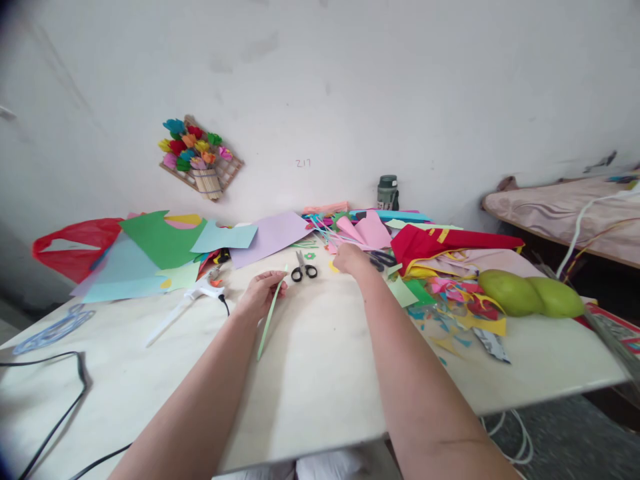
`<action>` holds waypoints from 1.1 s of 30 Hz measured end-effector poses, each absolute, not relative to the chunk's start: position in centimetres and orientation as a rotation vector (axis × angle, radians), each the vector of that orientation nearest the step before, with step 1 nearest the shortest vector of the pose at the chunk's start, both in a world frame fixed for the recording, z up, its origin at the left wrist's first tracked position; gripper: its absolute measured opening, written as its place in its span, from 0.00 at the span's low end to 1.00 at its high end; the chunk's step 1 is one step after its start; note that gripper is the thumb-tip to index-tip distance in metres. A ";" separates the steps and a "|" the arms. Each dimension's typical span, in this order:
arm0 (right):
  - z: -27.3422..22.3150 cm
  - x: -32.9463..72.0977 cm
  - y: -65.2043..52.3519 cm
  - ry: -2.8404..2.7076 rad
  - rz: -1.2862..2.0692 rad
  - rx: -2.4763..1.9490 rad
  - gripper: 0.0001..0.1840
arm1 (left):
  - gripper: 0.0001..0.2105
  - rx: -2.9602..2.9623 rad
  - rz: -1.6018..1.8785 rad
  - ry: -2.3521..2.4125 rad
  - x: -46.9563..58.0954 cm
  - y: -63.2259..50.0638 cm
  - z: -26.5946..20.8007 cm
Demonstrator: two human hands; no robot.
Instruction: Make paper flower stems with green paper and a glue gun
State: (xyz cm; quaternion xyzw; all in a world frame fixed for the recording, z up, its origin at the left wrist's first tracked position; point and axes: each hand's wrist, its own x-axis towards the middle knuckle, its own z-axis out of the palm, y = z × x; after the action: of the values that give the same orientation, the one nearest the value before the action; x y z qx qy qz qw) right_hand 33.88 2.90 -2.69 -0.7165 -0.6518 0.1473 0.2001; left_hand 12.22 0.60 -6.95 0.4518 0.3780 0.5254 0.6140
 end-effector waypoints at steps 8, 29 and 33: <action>-3.8 30.8 2.8 -1.381 1.333 -1.206 0.05 | 0.10 1.062 1.181 0.823 12.1 0.6 -6.9; -4.7 27.1 2.2 -1.445 1.240 -1.304 0.03 | 0.10 1.255 1.251 0.991 12.3 1.0 -7.1; -5.1 26.5 2.5 -1.444 1.095 -1.364 0.02 | 0.10 1.208 1.248 1.018 12.2 0.9 -7.0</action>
State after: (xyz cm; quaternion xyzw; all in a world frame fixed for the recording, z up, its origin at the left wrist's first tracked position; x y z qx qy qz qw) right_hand 26.47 2.47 -5.11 -0.5448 -0.5770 0.4373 0.4231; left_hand 12.22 0.91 -7.02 0.5071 0.4275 0.5236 0.5347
